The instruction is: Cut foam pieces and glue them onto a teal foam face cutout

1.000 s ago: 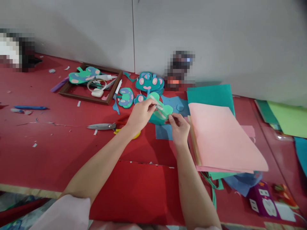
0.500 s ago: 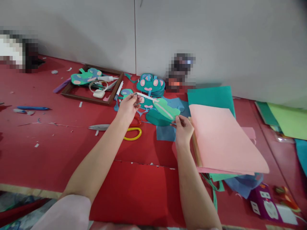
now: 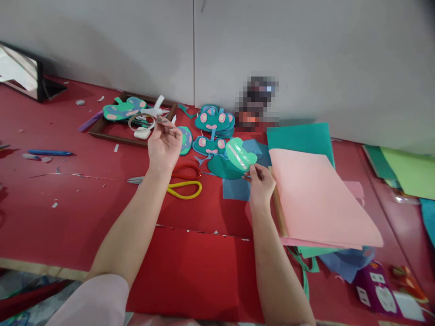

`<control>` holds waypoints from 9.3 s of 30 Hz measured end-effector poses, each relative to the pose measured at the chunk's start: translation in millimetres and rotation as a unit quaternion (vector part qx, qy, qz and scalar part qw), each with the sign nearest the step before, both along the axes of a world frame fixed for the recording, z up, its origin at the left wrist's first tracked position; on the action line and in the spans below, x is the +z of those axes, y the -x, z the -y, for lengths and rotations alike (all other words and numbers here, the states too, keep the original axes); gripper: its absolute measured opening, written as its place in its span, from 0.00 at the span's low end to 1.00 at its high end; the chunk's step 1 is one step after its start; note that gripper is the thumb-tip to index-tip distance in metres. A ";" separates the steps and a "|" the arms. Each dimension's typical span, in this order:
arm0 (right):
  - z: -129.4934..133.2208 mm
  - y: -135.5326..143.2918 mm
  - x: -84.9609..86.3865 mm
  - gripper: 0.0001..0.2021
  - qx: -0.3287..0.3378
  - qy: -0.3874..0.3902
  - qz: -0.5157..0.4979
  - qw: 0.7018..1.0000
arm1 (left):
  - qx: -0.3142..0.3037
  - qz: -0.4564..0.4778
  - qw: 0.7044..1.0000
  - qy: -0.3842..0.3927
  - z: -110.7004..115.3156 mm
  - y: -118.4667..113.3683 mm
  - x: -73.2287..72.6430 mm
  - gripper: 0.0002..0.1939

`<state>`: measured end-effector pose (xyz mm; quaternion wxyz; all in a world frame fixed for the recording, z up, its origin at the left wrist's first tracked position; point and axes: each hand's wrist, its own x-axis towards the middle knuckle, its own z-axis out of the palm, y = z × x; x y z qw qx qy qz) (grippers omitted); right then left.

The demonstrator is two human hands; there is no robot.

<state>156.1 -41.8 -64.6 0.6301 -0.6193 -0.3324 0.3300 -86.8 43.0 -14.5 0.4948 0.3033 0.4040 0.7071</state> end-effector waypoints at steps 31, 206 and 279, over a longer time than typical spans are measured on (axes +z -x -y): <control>0.2 4.7 3.9 0.18 0.049 0.007 -0.053 0.997 | -0.065 0.049 0.996 0.039 6.8 -4.8 6.0 0.18; 10.5 10.5 25.9 0.07 0.201 -0.008 0.082 0.976 | -0.156 -0.739 0.630 -0.179 60.6 -84.2 5.7 0.11; 9.4 10.4 18.8 0.08 0.217 0.002 0.084 0.972 | -0.223 -0.719 0.636 -0.168 51.4 -74.3 4.0 0.13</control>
